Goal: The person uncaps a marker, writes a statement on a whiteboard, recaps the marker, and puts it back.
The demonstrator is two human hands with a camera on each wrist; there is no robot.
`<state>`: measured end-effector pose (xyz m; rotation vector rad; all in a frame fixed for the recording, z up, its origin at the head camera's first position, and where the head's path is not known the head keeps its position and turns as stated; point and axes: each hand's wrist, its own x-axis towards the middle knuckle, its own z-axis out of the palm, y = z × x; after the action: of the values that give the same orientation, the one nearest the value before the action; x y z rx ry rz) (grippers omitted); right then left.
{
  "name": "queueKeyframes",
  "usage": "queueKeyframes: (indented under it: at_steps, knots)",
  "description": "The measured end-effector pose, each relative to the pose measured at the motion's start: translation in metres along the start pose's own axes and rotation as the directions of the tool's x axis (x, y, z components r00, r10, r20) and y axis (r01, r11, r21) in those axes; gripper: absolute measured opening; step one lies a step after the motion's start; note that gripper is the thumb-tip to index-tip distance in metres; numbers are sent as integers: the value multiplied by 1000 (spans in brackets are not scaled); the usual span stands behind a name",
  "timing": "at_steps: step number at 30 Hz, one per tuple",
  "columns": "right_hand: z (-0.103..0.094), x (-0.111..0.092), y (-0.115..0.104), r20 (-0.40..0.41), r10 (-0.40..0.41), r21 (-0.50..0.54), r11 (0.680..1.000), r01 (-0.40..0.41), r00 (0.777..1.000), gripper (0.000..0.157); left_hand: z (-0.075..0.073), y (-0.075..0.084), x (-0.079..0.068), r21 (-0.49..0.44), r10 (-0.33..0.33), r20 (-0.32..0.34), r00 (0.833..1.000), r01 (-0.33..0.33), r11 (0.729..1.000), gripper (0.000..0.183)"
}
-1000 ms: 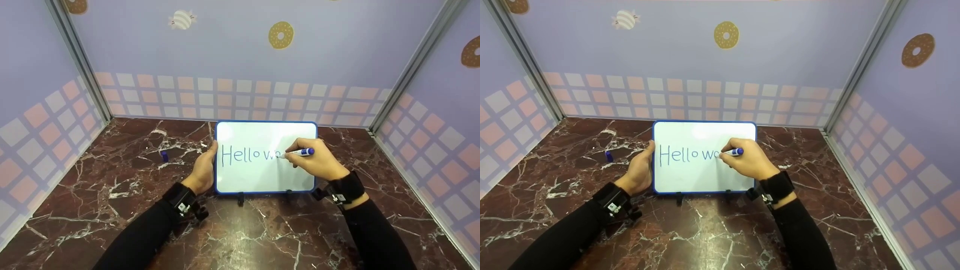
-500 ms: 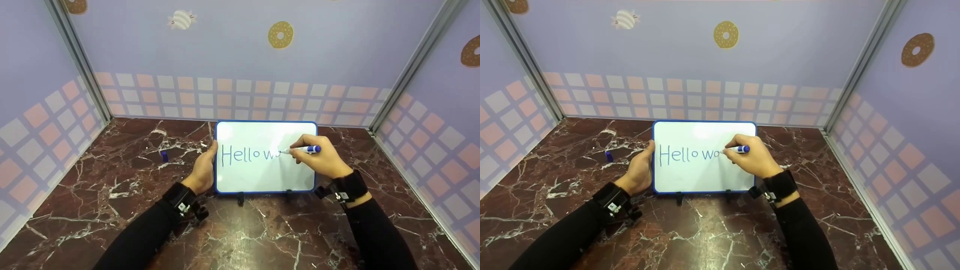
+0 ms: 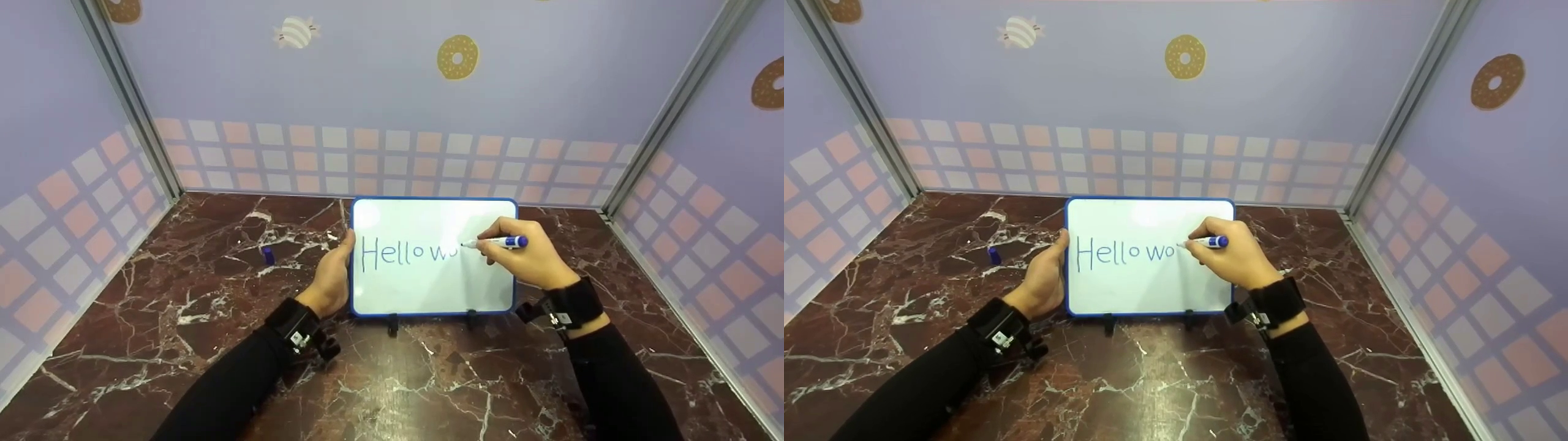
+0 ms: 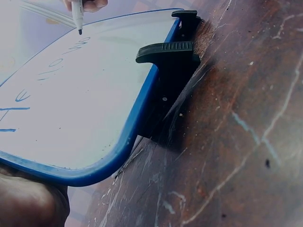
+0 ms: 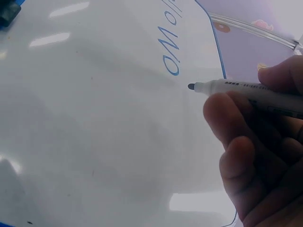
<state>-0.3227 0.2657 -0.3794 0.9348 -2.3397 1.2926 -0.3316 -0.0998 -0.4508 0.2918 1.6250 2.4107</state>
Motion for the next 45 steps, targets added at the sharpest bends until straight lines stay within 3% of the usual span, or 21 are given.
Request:
queueKeyframes:
  at_steps: [20,31,45]
  knots:
    - [2,0,0,46,19,-1,1000,-19,999,4,-1,0,0,-8,-1,-2,1000,1,1000,63]
    - [1,0,-2,131,123,-27,992,-121,984,4,0,1,-1,-13,-6,-16,1000,6,1000,62]
    - [1,-1,-3,142,135,-33,991,-131,981,5,0,0,0,-26,7,2,1000,-7,1000,63]
